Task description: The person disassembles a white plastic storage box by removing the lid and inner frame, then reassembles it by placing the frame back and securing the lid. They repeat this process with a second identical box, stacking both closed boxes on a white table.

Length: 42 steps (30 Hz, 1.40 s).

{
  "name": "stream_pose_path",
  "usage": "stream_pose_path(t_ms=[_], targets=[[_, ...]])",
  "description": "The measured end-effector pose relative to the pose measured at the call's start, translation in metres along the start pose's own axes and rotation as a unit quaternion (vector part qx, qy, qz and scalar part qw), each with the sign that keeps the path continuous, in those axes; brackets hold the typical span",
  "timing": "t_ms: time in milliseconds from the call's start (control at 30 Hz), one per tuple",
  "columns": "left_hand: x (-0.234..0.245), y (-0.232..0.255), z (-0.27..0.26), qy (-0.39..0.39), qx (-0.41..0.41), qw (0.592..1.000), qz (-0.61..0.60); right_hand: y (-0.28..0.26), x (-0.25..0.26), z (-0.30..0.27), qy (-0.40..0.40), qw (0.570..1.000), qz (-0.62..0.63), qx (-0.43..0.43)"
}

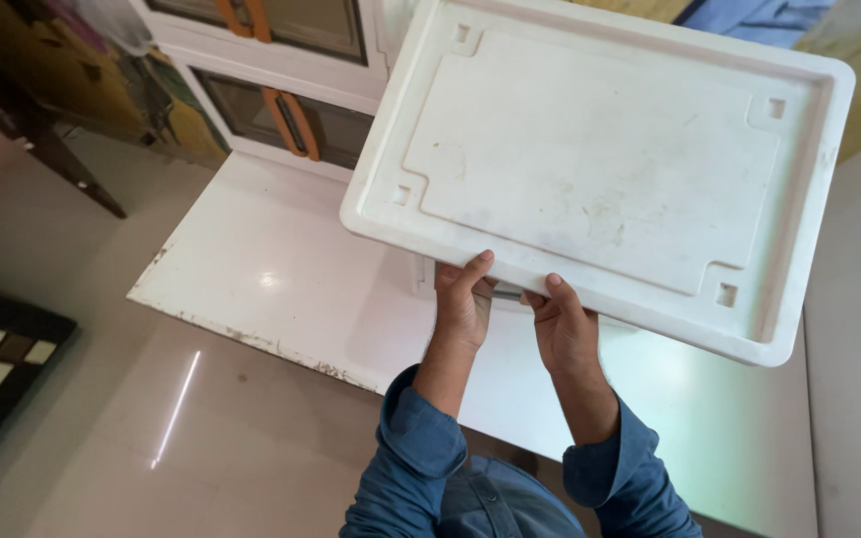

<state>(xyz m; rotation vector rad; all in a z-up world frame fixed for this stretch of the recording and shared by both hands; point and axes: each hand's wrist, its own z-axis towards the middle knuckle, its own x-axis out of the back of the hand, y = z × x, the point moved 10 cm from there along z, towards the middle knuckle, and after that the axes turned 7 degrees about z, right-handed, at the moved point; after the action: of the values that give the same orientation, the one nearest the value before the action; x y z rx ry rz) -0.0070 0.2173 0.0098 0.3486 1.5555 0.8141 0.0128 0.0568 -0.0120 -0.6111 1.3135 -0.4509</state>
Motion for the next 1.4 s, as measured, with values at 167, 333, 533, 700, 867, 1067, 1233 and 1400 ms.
stream_pose_path(t_ms=[167, 333, 533, 700, 867, 1067, 1233, 1400], targets=[[0.011, -0.006, -0.005, -0.04, 0.062, 0.997, 0.002, 0.004, -0.005, -0.03, 0.071, 0.996, 0.011, 0.049], [0.013, -0.025, -0.02, -0.08, 0.123, 0.989, 0.001, 0.005, 0.005, -0.066, 0.12, 0.988, 0.031, 0.096], [-0.003, -0.049, -0.045, -0.08, 0.17, 0.982, -0.031, -0.004, 0.022, -0.111, 0.104, 0.981, 0.053, 0.154], [-0.017, -0.087, -0.065, -0.06, 0.234, 0.969, -0.052, -0.03, 0.052, -0.18, 0.113, 0.974, 0.022, 0.193], [-0.033, -0.125, -0.096, -0.066, 0.275, 0.957, -0.065, -0.08, 0.109, -0.283, 0.242, 0.933, 0.087, 0.251], [-0.041, -0.16, -0.138, -0.084, 0.293, 0.952, -0.021, -0.16, 0.132, -0.373, 0.305, 0.885, 0.0, 0.351], [-0.044, -0.183, -0.162, -0.093, 0.307, 0.947, 0.003, -0.178, 0.151, -0.418, 0.329, 0.89, 0.002, 0.315], [-0.047, -0.185, -0.173, -0.112, 0.295, 0.948, 0.035, -0.178, 0.172, -0.452, 0.277, 0.928, -0.059, 0.243]])
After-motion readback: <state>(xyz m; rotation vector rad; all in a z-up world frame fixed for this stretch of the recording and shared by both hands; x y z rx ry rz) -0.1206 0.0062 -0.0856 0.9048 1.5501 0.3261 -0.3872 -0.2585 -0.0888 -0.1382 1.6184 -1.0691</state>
